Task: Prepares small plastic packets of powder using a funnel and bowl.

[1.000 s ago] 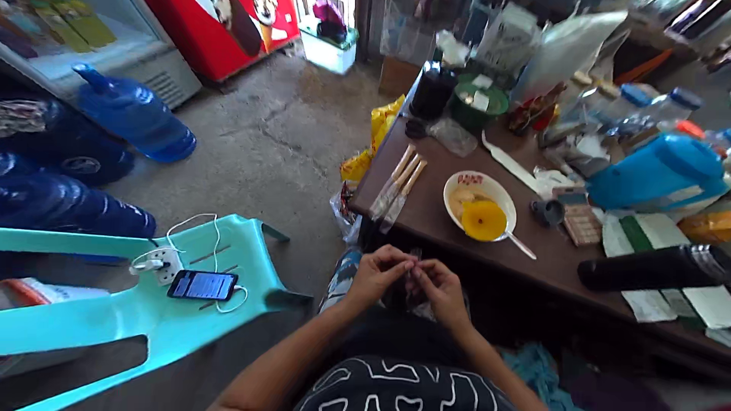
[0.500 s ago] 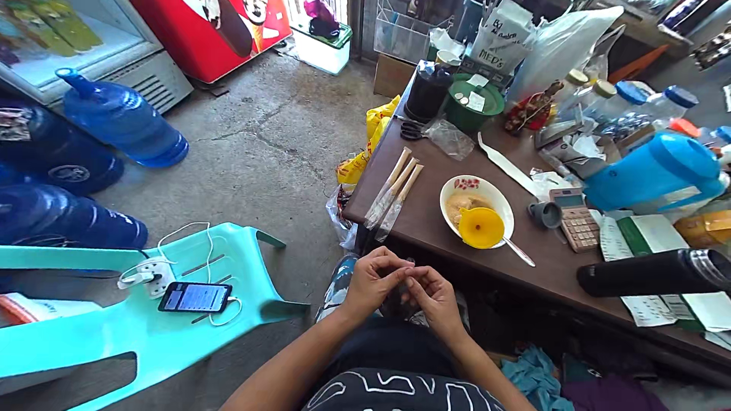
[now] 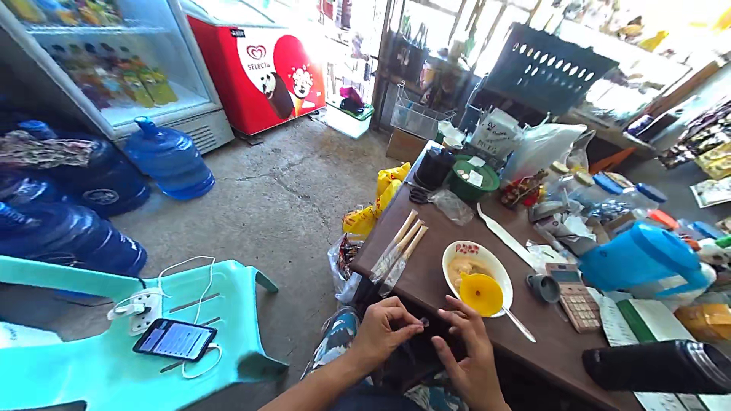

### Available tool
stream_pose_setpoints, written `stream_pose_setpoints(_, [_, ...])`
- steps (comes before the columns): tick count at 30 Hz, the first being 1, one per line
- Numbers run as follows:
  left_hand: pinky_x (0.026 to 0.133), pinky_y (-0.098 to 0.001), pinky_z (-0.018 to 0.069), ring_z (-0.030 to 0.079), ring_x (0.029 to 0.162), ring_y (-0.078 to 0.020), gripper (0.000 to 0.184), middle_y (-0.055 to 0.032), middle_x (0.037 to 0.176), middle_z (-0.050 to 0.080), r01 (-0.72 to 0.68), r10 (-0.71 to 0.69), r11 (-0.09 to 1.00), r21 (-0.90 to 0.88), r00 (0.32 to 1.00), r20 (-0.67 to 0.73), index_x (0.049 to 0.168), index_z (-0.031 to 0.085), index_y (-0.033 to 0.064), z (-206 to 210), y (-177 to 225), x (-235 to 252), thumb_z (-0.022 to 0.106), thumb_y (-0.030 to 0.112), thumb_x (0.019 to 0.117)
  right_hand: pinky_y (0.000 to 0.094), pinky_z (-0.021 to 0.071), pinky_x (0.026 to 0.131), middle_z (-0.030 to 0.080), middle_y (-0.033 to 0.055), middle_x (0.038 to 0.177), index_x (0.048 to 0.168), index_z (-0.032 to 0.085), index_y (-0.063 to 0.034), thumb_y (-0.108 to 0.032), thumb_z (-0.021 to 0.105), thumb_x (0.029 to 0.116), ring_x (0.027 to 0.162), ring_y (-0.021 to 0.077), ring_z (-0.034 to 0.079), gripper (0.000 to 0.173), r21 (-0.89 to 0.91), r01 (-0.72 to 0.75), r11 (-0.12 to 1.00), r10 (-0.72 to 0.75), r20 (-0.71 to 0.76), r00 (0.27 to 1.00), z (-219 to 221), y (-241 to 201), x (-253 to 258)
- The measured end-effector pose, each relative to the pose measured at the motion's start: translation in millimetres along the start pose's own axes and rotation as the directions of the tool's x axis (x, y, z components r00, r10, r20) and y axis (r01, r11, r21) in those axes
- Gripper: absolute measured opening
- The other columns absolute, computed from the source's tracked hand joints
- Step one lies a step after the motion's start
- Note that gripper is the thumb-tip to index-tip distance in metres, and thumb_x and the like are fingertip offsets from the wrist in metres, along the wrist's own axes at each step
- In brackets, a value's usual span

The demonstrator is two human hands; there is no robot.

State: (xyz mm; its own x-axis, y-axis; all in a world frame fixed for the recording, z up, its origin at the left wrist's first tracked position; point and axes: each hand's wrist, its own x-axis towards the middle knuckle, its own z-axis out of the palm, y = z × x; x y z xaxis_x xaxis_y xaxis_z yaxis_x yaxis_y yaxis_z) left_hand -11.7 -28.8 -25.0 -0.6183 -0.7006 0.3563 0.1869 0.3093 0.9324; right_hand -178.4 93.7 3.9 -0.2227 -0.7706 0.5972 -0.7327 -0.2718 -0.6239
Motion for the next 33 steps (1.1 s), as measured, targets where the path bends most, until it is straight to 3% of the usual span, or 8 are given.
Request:
stream_pose_setpoints(3, [0.075, -0.0142, 0.0539, 0.064, 0.080, -0.0002, 0.012, -0.0025, 0.085, 0.070, 0.008, -0.008, 1.000, 0.005, 1.000, 0.011, 0.088, 0.079, 0.0026, 2.7, 1.2, -4.5, 0.081, 0.014, 0.0851, 0.0217, 0.0543, 0.096, 0.057, 0.0074, 0.140, 0.116, 0.071, -0.0181, -0.043, 0.066, 0.0982, 0.117, 0.0064, 0.061, 0.031, -0.051, 0.055, 0.997, -0.051, 0.077, 0.996, 9.3, -5.1, 0.5])
stream_pose_setpoints(6, [0.075, -0.0138, 0.0530, 0.064, 0.080, 0.0002, 0.011, -0.0019, 0.084, 0.069, 0.002, -0.002, 1.000, 0.010, 1.000, -0.004, 0.086, 0.078, 0.0025, 1.9, 2.3, -7.0, 0.081, 0.013, 0.0844, 0.0197, 0.0540, 0.094, 0.060, 0.0087, 0.136, 0.108, 0.073, -0.0151, -0.039, 0.066, 0.0986, 0.113, 0.0060, 0.062, 0.026, -0.102, 0.092, 0.990, -0.084, 0.084, 0.993, 13.1, -6.1, 0.3])
stream_pose_setpoints(11, [0.073, -0.0142, 0.0528, 0.063, 0.078, 0.0006, 0.013, -0.0011, 0.083, 0.068, -0.017, 0.018, 1.000, 0.026, 1.000, -0.012, 0.087, 0.079, 0.0040, -1.9, 1.6, -11.7, 0.081, 0.017, 0.0859, 0.0203, 0.0538, 0.097, 0.061, 0.0086, 0.133, 0.106, 0.073, -0.0130, -0.033, 0.067, 0.0989, 0.115, 0.0068, 0.062, 0.022, -0.135, 0.132, 0.982, -0.123, 0.074, 0.990, 12.2, -6.6, -0.5])
stream_pose_setpoints(19, [0.074, -0.0139, 0.0527, 0.063, 0.079, -0.0001, 0.012, -0.0021, 0.083, 0.069, -0.042, 0.042, 0.997, 0.060, 0.999, 0.004, 0.087, 0.078, 0.0033, -2.5, 1.4, -17.5, 0.080, 0.015, 0.0854, 0.0214, 0.0543, 0.090, 0.064, 0.0091, 0.133, 0.086, 0.069, -0.0120, -0.032, 0.065, 0.0983, 0.109, 0.0093, 0.064, 0.024, -0.205, 0.192, 0.960, -0.167, 0.133, 0.977, 10.3, -11.2, 1.7])
stream_pose_setpoints(24, [0.073, -0.0148, 0.0522, 0.063, 0.078, -0.0016, 0.012, -0.0038, 0.083, 0.068, -0.067, 0.065, 0.993, 0.100, 0.998, 0.027, 0.087, 0.078, 0.0026, -1.6, -0.9, -20.0, 0.078, 0.014, 0.0867, 0.0257, 0.0550, 0.091, 0.066, 0.0077, 0.133, 0.087, 0.072, -0.0142, -0.030, 0.064, 0.0968, 0.111, 0.0127, 0.066, 0.021, -0.259, 0.249, 0.933, -0.196, 0.215, 0.957, 6.5, -12.8, 4.5])
stream_pose_setpoints(33, [0.071, -0.0158, 0.0527, 0.063, 0.076, -0.0031, 0.015, -0.0046, 0.085, 0.069, -0.121, 0.117, 0.980, 0.159, 0.993, 0.032, 0.089, 0.078, 0.0050, -1.3, -5.0, -22.8, 0.077, 0.020, 0.0896, 0.0250, 0.0552, 0.089, 0.069, 0.0033, 0.130, 0.086, 0.072, -0.0138, -0.026, 0.065, 0.0965, 0.109, 0.0110, 0.067, 0.018, -0.296, 0.277, 0.914, -0.206, 0.250, 0.946, 0.8, -11.6, 5.8])
